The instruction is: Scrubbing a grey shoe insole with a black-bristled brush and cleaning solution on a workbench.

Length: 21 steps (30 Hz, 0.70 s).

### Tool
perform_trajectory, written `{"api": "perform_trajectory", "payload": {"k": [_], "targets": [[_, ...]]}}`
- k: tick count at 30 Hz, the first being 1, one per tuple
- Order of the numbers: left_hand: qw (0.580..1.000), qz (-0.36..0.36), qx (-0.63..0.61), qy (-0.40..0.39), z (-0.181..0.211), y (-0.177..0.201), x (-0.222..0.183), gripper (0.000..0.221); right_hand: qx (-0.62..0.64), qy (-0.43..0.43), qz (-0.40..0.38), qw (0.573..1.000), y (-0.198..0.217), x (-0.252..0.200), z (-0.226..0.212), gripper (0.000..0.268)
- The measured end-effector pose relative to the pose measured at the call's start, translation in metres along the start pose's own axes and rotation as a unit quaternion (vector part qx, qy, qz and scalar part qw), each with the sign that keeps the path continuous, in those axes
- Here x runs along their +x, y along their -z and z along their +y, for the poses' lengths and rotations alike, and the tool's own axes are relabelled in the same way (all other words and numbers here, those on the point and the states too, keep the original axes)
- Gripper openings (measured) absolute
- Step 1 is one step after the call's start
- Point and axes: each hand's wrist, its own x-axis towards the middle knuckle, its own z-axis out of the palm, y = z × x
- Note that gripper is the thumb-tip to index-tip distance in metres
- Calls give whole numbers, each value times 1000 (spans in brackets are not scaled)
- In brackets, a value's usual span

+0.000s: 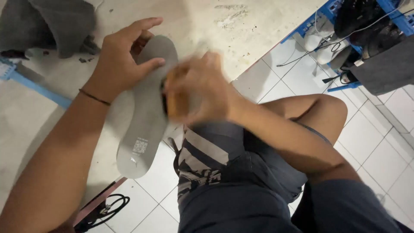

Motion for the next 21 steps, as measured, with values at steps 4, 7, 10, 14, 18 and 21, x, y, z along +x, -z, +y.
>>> {"api": "perform_trajectory", "payload": {"k": [4,7,10,14,18,21], "targets": [[1000,-4,14,-3,-1,2,0,66,-125,-74,111,983,9,6,0,55],[999,7,0,31,6,5,-1,66,-8,62,-55,997,-4,-14,-28,58],[994,101,34,17,-7,3,-2,63,20,-26,-73,997,5,3,-9,32],[987,132,86,14,-21,9,-6,56,-157,-67,106,980,4,2,19,71],[995,74,37,61,-10,6,-5,56,-32,12,18,999,-8,-1,-13,65],[997,52,48,21,-12,4,-4,51,-33,-46,-48,997,1,9,0,61]]}}
